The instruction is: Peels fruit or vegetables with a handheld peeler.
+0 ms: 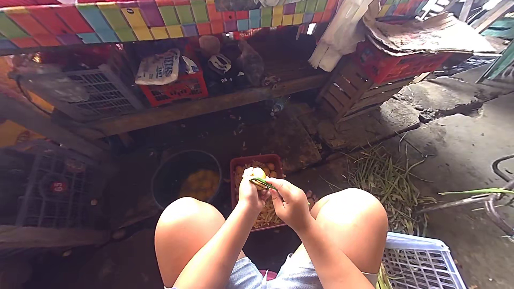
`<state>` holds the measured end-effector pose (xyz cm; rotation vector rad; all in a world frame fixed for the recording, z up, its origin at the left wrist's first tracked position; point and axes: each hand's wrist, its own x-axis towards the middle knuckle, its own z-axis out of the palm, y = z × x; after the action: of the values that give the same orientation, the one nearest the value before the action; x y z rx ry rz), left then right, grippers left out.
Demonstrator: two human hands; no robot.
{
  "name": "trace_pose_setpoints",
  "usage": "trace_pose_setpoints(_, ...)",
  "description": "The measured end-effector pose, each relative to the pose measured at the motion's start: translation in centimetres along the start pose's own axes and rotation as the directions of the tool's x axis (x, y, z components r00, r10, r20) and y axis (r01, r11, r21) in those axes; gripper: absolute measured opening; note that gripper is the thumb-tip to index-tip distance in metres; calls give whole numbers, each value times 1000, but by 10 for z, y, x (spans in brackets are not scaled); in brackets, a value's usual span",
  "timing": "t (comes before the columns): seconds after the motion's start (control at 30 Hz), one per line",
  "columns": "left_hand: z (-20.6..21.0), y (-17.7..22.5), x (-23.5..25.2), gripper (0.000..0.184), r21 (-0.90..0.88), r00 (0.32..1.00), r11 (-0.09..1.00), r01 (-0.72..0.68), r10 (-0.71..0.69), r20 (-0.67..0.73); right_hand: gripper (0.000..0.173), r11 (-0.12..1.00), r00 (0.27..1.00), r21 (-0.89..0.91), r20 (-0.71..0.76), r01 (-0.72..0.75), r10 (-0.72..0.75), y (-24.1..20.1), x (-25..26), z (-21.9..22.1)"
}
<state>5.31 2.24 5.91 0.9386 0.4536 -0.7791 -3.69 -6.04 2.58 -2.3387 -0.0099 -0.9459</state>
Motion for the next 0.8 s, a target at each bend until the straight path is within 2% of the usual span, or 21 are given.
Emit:
trace_pose_setpoints(0.2,-5,9,2,41,40,994,997,-65,61,94,26,998,1000,57,-22,-16,17,7,0,-2)
trace_pose_setpoints(0.4,-8,4,7,40,96,989,987,-127,119,86,27,970,989,192,11,-146,146,16,-1,7)
trace_pose_setpoints(0.5,-10,-4,9,39,159,995,983,-91,85,45,29,945,964,192,28,-264,264,19,1,13)
trace_pose_setpoints(0.6,-13,-26,3,19,315,978,936,-158,104,181,30,861,882,191,100,-471,460,33,12,13)
trace_pose_setpoints(0.67,-11,-27,3,22,282,976,947,-150,97,195,29,818,856,259,89,-513,509,40,15,12)
trace_pose_setpoints(0.8,-8,-2,9,42,77,996,997,8,-15,92,28,883,912,264,-27,-389,409,38,12,6)
